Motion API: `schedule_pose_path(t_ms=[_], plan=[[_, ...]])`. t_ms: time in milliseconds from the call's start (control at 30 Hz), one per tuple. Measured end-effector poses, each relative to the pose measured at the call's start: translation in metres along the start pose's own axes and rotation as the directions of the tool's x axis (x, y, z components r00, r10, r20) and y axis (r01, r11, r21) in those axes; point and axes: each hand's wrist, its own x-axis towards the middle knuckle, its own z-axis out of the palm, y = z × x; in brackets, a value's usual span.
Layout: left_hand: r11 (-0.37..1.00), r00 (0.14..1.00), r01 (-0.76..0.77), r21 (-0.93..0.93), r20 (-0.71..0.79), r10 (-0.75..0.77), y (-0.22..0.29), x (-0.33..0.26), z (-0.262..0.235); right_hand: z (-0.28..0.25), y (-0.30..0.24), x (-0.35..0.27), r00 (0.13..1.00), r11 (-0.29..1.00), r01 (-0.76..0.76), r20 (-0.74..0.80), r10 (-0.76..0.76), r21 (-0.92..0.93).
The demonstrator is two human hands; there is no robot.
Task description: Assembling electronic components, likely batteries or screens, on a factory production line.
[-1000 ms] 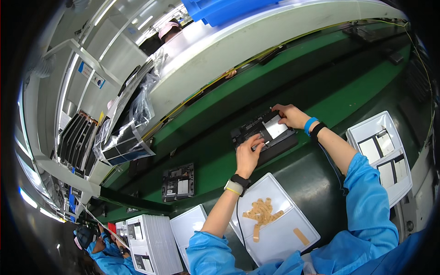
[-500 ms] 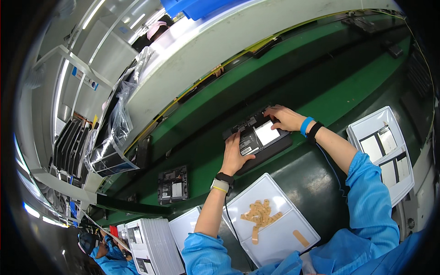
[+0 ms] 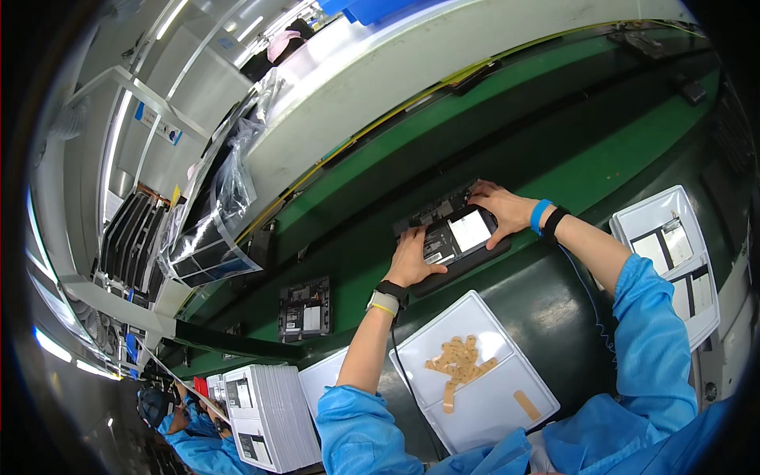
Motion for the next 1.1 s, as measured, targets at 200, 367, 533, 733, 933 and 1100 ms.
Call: schedule_pose_path(t_ms=[200,367,533,733,933,1100], plan=[[0.993,0.993,0.011,0.120,0.112,-0.025,-0.015,-0.002,0.000,0.018,-0.010,-0.011,0.996,0.982,-0.083,0.008,0.086,-0.172],[0.981,0.992,-0.124,0.147,0.028,0.121,0.010,-0.004,0.033,0.002,-0.033,-0.016,1.000,0.972,0.020,0.007,-0.019,-0.233],[0.976,0.989,-0.148,0.162,-0.006,0.151,-0.020,-0.011,0.043,0.077,-0.074,-0.002,0.973,0.953,-0.045,-0.229,-0.027,-0.300],[0.989,1.000,-0.012,0.147,-0.015,0.015,-0.039,-0.036,0.048,0.073,-0.087,-0.009,0.969,0.925,-0.192,-0.211,0.126,-0.329],[0.978,0.999,0.019,0.206,0.024,-0.025,-0.058,-0.032,0.045,-0.041,-0.172,-0.079,0.992,0.992,-0.126,-0.002,0.126,0.025],[0.965,0.991,0.111,0.239,0.046,-0.126,-0.075,-0.014,0.040,-0.145,-0.248,-0.268,0.881,0.980,-0.172,-0.431,0.197,0.097]])
